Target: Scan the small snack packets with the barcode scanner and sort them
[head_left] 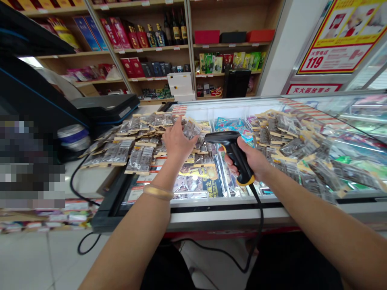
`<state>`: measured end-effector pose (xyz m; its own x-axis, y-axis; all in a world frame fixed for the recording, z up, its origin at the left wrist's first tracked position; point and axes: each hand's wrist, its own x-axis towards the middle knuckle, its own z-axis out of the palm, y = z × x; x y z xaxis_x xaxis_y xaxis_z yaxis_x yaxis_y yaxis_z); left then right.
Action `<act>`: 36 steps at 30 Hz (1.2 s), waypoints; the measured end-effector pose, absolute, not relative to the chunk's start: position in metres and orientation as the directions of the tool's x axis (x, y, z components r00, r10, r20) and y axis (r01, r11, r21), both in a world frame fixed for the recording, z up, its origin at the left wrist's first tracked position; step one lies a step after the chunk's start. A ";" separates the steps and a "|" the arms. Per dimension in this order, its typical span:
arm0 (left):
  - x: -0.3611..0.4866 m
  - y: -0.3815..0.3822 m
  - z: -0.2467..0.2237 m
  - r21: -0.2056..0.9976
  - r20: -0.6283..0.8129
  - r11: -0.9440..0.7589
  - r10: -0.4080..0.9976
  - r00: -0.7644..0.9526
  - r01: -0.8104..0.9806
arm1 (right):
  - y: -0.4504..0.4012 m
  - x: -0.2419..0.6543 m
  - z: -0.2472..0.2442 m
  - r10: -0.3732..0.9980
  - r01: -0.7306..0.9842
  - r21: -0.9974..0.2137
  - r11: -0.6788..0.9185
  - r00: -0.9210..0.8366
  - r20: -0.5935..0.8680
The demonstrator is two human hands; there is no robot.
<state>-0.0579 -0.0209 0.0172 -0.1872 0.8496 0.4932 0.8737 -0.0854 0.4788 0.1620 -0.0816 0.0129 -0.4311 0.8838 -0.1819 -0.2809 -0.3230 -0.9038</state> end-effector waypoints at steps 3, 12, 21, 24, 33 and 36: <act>-0.061 -0.017 0.017 0.548 0.526 -0.153 0.827 -0.197 0.822 | -0.082 0.162 0.013 0.892 -0.312 -0.900 -0.305 -0.424 -0.155; -0.021 -0.028 0.008 0.961 0.262 -0.276 0.939 -0.223 -0.033 | -0.103 0.195 0.018 0.966 -0.388 -0.906 -0.171 -0.249 -0.076; 0.022 -0.041 -0.006 0.959 0.258 -0.261 0.965 -0.037 -0.114 | -0.117 0.219 0.005 0.983 -0.378 -0.918 -0.119 -0.173 -0.056; 0.022 -0.040 -0.010 0.956 0.251 -0.254 0.967 -0.037 -0.147 | -0.117 0.218 0.004 0.982 -0.364 -0.923 -0.123 -0.177 -0.061; 0.023 -0.041 -0.012 0.953 0.189 -0.193 0.981 -0.039 -0.233 | -0.118 0.216 0.003 0.964 -0.324 -0.930 -0.175 -0.248 -0.095; 0.024 -0.041 -0.012 0.960 0.169 -0.169 0.985 -0.020 -0.222 | -0.117 0.215 0.003 0.965 -0.324 -0.929 -0.176 -0.241 -0.099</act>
